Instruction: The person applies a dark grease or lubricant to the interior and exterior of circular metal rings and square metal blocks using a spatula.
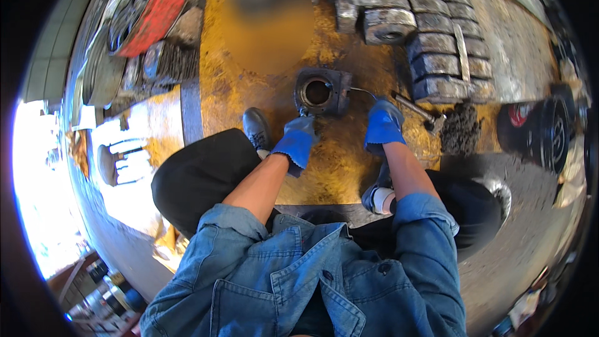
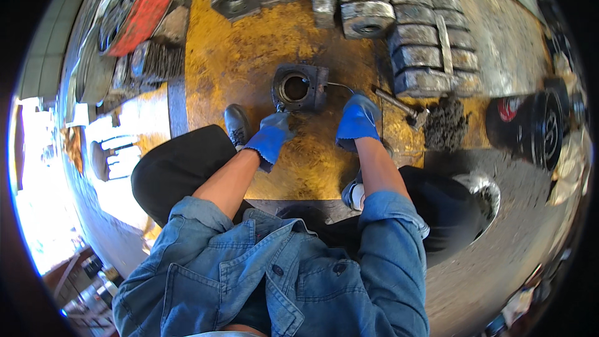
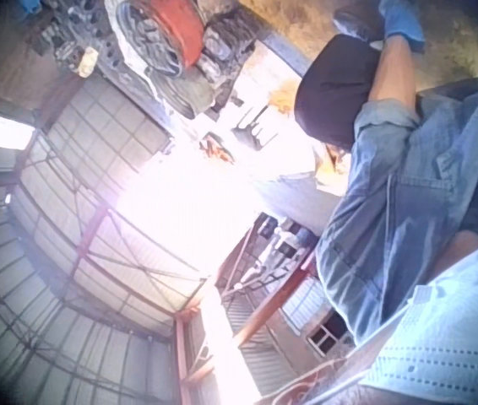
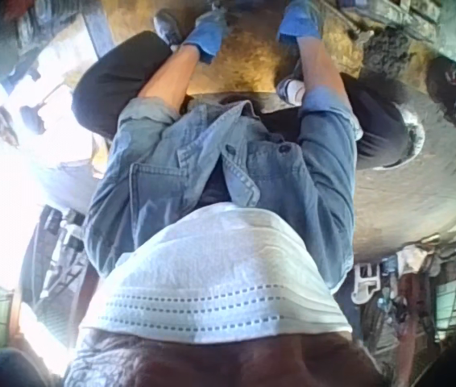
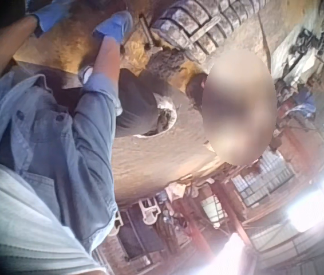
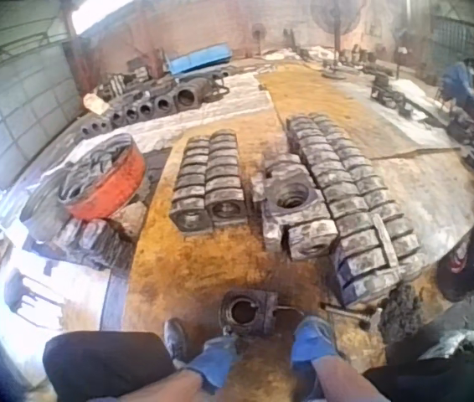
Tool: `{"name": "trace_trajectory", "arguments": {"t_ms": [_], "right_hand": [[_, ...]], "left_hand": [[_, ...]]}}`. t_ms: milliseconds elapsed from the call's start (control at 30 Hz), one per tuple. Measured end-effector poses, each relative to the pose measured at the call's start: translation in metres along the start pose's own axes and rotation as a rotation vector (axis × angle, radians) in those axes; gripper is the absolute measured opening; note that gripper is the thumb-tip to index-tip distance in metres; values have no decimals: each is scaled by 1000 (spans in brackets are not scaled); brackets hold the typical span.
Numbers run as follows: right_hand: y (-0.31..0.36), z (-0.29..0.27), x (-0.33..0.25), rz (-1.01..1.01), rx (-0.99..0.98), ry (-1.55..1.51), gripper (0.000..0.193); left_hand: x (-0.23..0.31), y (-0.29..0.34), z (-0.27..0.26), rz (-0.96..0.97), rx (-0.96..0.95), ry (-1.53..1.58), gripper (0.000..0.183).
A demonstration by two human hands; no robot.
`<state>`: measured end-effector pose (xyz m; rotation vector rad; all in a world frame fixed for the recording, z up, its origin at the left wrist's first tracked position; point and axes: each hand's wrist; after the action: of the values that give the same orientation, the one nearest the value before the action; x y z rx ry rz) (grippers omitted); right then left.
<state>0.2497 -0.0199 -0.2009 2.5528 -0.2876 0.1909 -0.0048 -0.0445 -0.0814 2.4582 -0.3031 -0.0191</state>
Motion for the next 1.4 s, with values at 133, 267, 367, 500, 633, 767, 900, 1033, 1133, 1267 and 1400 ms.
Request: {"name": "trace_trajectory", "arguments": {"t_ms": [133, 267, 367, 500, 633, 767, 900, 1033, 1133, 1267, 1400], "right_hand": [[-8, 34, 27, -182, 103, -746, 13], [1, 13, 4, -13, -162, -1219, 17], [-3, 6, -5, 41, -214, -1222, 20], [-17, 27, -5, 263, -445, -1507, 21], [-17, 31, 35, 454, -545, -1590, 31], [-19, 15, 14, 283, -505, -1534, 28], [-5, -1, -8, 238, -586, -1517, 25], [-9, 4, 11, 358, -589, -1419, 21], [20, -20, -22, 213, -444, -1463, 21], [5, 9, 6, 311, -449, -1497, 23], [5, 4, 6, 344, -470, -1520, 11]], "left_hand": [[-11, -8, 14, 10, 52, 31, 52], [-18, -3, 22, -31, 115, 59, 39], [-15, -2, 21, -56, 100, 25, 31], [-20, -5, 29, -19, 84, -42, 25], [-22, -4, 35, 0, 182, 87, 20], [-16, -13, 41, 5, 122, 2, 23], [-21, -19, 50, -5, 87, -32, 27], [-22, -10, 37, -24, 98, 16, 33], [-18, -1, 25, -49, 65, 17, 31], [-17, -1, 24, -48, 69, 74, 25], [-22, -4, 36, -49, 133, 96, 25]]}}
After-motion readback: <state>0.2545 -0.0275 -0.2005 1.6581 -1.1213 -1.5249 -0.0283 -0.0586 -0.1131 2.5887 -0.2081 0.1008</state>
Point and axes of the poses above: each hand's wrist, its own y-axis away from the middle knuckle, its own z-axis out of the palm, x = y × z, and after that the axes turned 8 degrees about -y, right-handed
